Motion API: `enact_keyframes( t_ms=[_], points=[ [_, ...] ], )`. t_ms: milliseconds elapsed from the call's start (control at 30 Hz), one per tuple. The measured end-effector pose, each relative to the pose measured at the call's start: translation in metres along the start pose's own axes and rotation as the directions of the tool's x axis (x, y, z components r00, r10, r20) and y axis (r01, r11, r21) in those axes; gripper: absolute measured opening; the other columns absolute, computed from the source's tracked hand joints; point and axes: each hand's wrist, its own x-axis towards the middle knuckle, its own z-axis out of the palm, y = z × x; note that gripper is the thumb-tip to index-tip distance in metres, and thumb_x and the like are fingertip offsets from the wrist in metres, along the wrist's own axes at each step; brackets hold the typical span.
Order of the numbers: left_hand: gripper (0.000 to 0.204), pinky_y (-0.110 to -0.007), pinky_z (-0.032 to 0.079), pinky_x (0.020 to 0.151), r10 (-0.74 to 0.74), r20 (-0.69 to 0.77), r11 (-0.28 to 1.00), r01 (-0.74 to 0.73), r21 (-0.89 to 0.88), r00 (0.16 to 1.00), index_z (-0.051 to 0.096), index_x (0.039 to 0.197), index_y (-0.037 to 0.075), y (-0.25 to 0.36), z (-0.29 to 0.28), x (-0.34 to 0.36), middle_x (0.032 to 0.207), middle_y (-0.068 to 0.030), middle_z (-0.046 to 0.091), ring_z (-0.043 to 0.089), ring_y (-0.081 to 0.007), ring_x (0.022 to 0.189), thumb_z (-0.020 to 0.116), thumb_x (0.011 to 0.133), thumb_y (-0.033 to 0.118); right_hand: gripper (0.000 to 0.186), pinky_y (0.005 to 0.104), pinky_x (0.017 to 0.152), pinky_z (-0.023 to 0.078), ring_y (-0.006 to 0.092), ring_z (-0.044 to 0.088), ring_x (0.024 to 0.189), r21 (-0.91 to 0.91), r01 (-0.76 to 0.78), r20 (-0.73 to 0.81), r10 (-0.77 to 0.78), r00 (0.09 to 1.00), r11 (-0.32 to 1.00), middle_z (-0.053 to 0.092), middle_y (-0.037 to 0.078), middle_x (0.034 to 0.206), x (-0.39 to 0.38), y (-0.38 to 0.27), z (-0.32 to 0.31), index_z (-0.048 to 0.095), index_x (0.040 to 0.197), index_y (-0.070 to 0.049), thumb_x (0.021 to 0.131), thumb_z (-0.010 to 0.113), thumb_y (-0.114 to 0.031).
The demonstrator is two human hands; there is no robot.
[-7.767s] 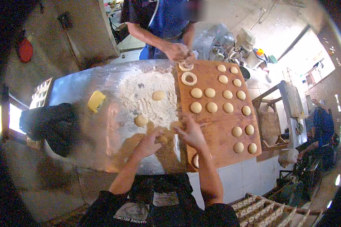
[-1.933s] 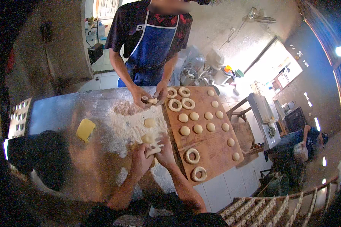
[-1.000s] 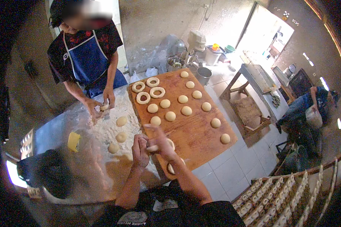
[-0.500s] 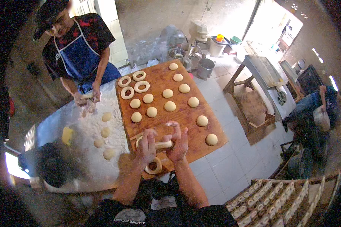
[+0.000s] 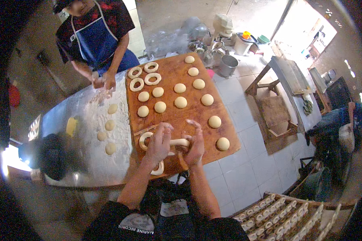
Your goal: The person shapes dough balls into rings by hand and places them on wooden boards. They repeatedly pick up dough, form rings, and arrange them on trays, then carry the boards to a rack.
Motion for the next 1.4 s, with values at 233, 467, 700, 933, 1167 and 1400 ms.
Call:
enact_keyframes(
  t_ms=[233,467,700,933,1167,1400],
  points=[
    [0.037,-0.049,0.044,0.087,-0.21,0.089,0.976,0.214,-0.041,0.974,0.046,0.115,0.003,0.007,0.005,-0.004,0.107,-0.0238,0.061,0.057,-0.0438,0.105,0.039,0.1,0.036,0.048,0.0384,0.101,0.037,0.0248,0.047,0.121,-0.535,-0.167,-0.038,0.173,0.984,0.828,0.051,0.016,0.128,0.001,-0.01,-0.015,0.04,0.137,-0.009,0.098,0.048,-0.034],
    [0.062,-0.054,0.036,0.1,-0.321,0.053,0.869,0.272,0.413,0.946,0.03,0.137,0.001,-0.016,0.012,-0.012,0.128,-0.038,0.041,0.043,-0.0518,0.119,0.052,0.093,0.039,0.082,0.0499,0.091,0.043,0.0439,0.054,0.106,-0.991,-0.09,-0.084,-0.062,0.995,-0.099,0.056,0.029,0.114,-0.014,-0.012,-0.035,0.026,0.143,-0.002,0.082,0.068,-0.037],
    [0.076,-0.048,0.04,0.095,-0.215,0.222,0.821,0.053,0.569,0.951,0.033,0.139,0.006,-0.02,0.011,-0.034,0.11,-0.0239,0.045,0.047,-0.0422,0.109,0.073,0.077,0.025,0.087,0.0511,0.082,0.044,0.0411,0.054,0.094,-0.884,0.031,0.011,0.047,0.999,-0.466,0.055,0.022,0.101,-0.033,0.001,-0.036,0.028,0.144,-0.008,0.074,0.074,-0.028],
    [0.069,-0.046,0.041,0.095,-0.203,0.314,0.842,0.001,0.54,0.928,0.035,0.138,0.005,-0.017,0.002,-0.025,0.112,-0.024,0.046,0.047,-0.041,0.11,0.068,0.08,0.025,0.071,0.0482,0.085,0.043,0.0409,0.053,0.098,-0.995,-0.033,-0.021,-0.118,0.993,-0.097,0.055,0.023,0.106,-0.044,-0.023,-0.052,0.036,0.14,-0.005,0.08,0.07,-0.023],
    [0.047,-0.049,0.041,0.096,0.016,0.405,0.867,-0.214,0.449,0.914,0.048,0.126,0.0,-0.002,0.084,0.096,0.121,-0.0286,0.048,0.048,-0.0411,0.114,0.055,0.091,0.03,0.039,0.0461,0.085,0.046,0.0382,0.058,0.097,-0.812,-0.469,-0.298,-0.445,0.844,-0.346,0.061,0.023,0.1,-0.039,-0.094,-0.098,0.058,0.111,0.001,0.088,0.062,-0.03],
    [0.038,-0.055,0.041,0.089,0.385,0.5,0.542,-0.628,0.557,0.776,0.057,0.112,0.002,-0.054,0.195,0.138,0.102,-0.0197,0.062,0.058,-0.04,0.095,0.055,0.088,0.032,0.031,0.0383,0.072,0.05,0.0284,0.063,0.083,-0.935,-0.231,-0.179,-0.202,0.963,-0.271,0.064,0.016,0.09,0.006,-0.073,-0.126,0.057,0.097,0.003,0.083,0.069,-0.023]
  ],
)
